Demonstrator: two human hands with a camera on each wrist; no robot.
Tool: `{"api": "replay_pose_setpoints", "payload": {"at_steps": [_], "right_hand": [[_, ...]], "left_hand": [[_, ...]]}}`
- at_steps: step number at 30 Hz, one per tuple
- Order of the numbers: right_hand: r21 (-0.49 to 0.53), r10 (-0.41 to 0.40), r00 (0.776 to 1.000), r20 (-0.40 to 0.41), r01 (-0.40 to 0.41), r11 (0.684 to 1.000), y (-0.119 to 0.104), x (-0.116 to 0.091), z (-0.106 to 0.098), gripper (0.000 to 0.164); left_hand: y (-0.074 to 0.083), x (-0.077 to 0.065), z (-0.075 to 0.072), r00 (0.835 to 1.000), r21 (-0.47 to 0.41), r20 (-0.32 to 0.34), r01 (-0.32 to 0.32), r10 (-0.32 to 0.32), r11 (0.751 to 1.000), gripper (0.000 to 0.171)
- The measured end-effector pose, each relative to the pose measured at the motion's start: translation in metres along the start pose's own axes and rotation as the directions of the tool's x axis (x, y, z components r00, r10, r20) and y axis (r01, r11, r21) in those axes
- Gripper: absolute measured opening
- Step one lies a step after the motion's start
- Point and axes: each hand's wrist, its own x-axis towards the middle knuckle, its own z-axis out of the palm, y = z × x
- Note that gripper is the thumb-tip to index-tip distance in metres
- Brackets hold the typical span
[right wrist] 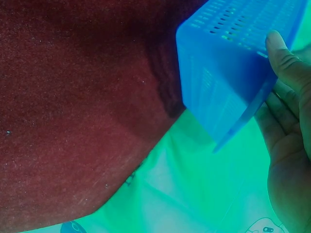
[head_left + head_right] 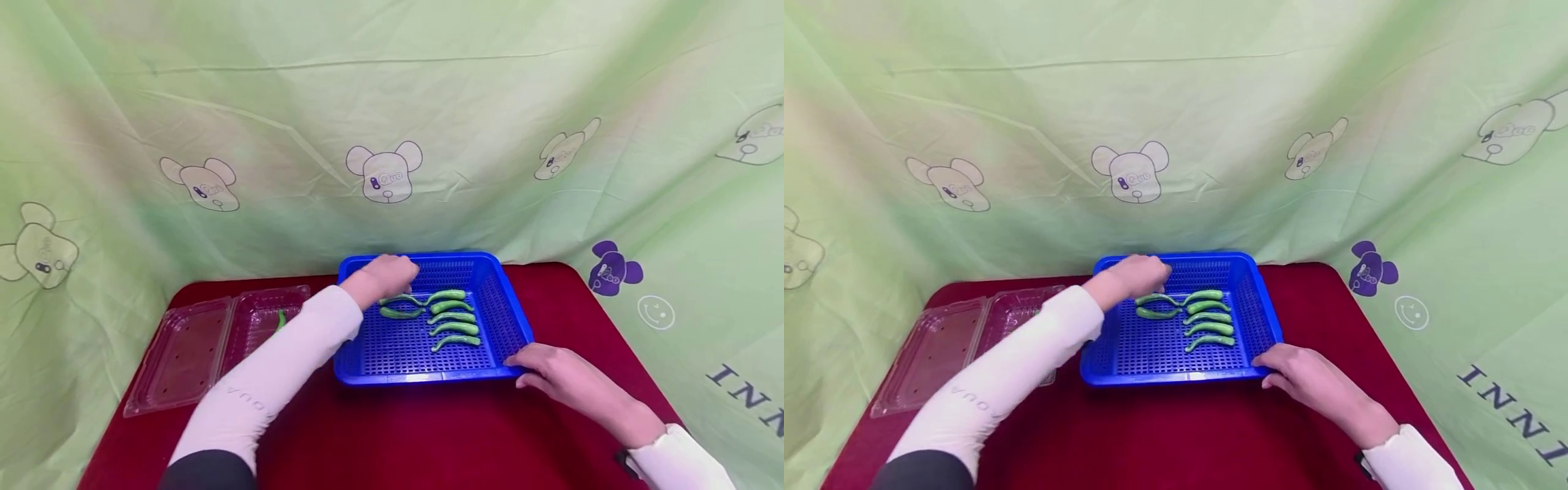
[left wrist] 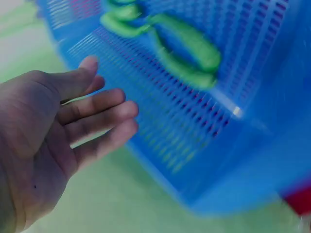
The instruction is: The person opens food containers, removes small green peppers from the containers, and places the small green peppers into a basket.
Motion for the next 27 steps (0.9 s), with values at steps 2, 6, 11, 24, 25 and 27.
{"api": "replay_pose_setpoints", "payload": {"at_steps": [2,6,11,24,25,27], "right_hand": [[-0.007,-0.004,1.0,0.0,0.004,1.0,0.0,0.0,0.0,0.036],[-0.015,-0.012,1.0,-0.001,0.012,1.0,0.001,-0.001,0.0,0.036],[-0.016,-0.02,1.0,-0.008,0.02,1.0,0.002,-0.002,-0.001,0.036],[0.0,-0.045,0.998,-0.046,0.045,0.999,0.004,0.001,0.0,0.036],[0.003,-0.044,0.998,-0.045,0.044,0.999,0.004,0.001,0.0,0.036],[0.009,-0.038,0.998,-0.042,0.039,0.999,0.003,0.001,0.001,0.036]], "left_hand": [[-0.012,-0.016,-0.01,0.998,-0.009,-0.056,0.021,-0.022,1.0,0.018],[-0.04,-0.053,-0.017,0.986,-0.012,-0.135,0.093,-0.094,0.996,0.016],[-0.076,-0.1,-0.003,0.958,-0.042,-0.164,0.233,-0.237,0.972,0.02],[-0.101,-0.181,0.074,0.88,-0.338,0.078,0.465,-0.468,0.818,0.023],[-0.099,-0.183,0.079,0.87,-0.365,0.091,0.482,-0.485,0.796,0.026],[-0.096,-0.187,0.088,0.848,-0.405,0.106,0.514,-0.52,0.756,0.032]]}}
